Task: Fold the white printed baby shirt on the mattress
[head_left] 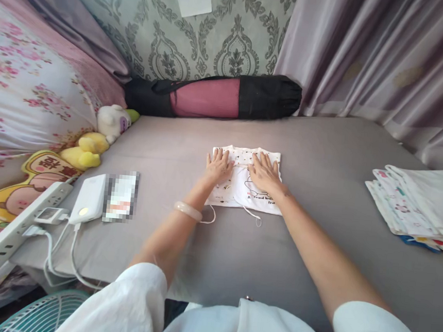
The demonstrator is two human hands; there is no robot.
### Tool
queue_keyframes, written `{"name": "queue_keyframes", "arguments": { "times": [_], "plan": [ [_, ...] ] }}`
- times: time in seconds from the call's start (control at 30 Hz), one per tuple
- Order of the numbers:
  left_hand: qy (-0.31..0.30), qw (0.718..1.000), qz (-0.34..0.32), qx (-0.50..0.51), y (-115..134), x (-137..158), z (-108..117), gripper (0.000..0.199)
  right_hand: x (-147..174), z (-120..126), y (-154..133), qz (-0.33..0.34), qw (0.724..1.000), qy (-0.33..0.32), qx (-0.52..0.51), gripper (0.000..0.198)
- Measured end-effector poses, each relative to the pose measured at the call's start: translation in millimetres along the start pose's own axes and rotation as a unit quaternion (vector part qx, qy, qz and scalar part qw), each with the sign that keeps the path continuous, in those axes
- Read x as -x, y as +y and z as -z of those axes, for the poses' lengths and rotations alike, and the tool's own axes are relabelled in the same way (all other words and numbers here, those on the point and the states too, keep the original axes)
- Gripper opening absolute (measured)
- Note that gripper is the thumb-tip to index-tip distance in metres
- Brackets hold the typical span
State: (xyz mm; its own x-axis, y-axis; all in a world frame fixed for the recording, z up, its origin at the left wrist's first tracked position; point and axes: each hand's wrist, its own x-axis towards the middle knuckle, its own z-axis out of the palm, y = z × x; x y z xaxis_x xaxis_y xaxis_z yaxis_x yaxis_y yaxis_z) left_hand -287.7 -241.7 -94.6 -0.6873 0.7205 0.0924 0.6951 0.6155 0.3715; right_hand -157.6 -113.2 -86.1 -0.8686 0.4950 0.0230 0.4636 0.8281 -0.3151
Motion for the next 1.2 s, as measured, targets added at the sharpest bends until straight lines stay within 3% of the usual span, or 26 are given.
{"name": "queue_keyframes", "arguments": {
  "times": [0.2, 0.33, 0.5, 0.63, 0.73, 0.83, 0.93, 1.0, 1.2],
  "plan": [
    [-0.052, 0.985, -0.163, -0.011, 0.9, 70.0, 10.3, 0.056, 55.6, 0.6, -15.3, 0.138, 0.990, -0.030, 0.016, 0.057],
    [-0.068, 0.983, -0.171, -0.015, 2.4, 92.3, 7.7, 0.056, 69.4, -10.2, -20.0, 0.143, 0.988, -0.036, 0.036, 0.056],
    [-0.064, 0.985, -0.161, -0.007, 1.4, 90.1, 7.5, 0.055, 65.7, -13.1, -19.3, 0.140, 0.989, -0.027, 0.038, 0.055],
    [-0.002, 0.986, -0.156, 0.051, -8.9, 89.2, 11.6, 0.049, 66.0, -1.6, -15.0, 0.136, 0.987, -0.079, -0.037, 0.053],
    [0.092, 0.990, -0.083, 0.061, -22.4, 91.3, 18.2, 0.039, 69.7, 13.2, -4.9, 0.097, 0.977, -0.089, -0.170, 0.051],
    [0.150, 0.988, 0.024, 0.036, -35.6, 94.7, 24.4, 0.027, 74.5, 27.2, 12.7, 0.003, 0.962, 0.000, -0.271, 0.042],
    [0.138, 0.988, 0.068, 0.022, -43.5, 98.1, 26.7, 0.024, 79.4, 34.6, 34.3, -0.115, 0.959, 0.090, -0.245, 0.029],
    [0.114, 0.990, 0.075, 0.021, -44.8, 100.3, 26.7, 0.024, 83.0, 34.7, 46.9, -0.171, 0.958, 0.105, -0.203, 0.024],
    [0.043, 0.993, 0.097, 0.059, -35.9, 107.5, 33.1, 0.025, 93.9, 29.8, 53.0, -0.209, 0.962, 0.090, -0.151, 0.014]
  ]
}}
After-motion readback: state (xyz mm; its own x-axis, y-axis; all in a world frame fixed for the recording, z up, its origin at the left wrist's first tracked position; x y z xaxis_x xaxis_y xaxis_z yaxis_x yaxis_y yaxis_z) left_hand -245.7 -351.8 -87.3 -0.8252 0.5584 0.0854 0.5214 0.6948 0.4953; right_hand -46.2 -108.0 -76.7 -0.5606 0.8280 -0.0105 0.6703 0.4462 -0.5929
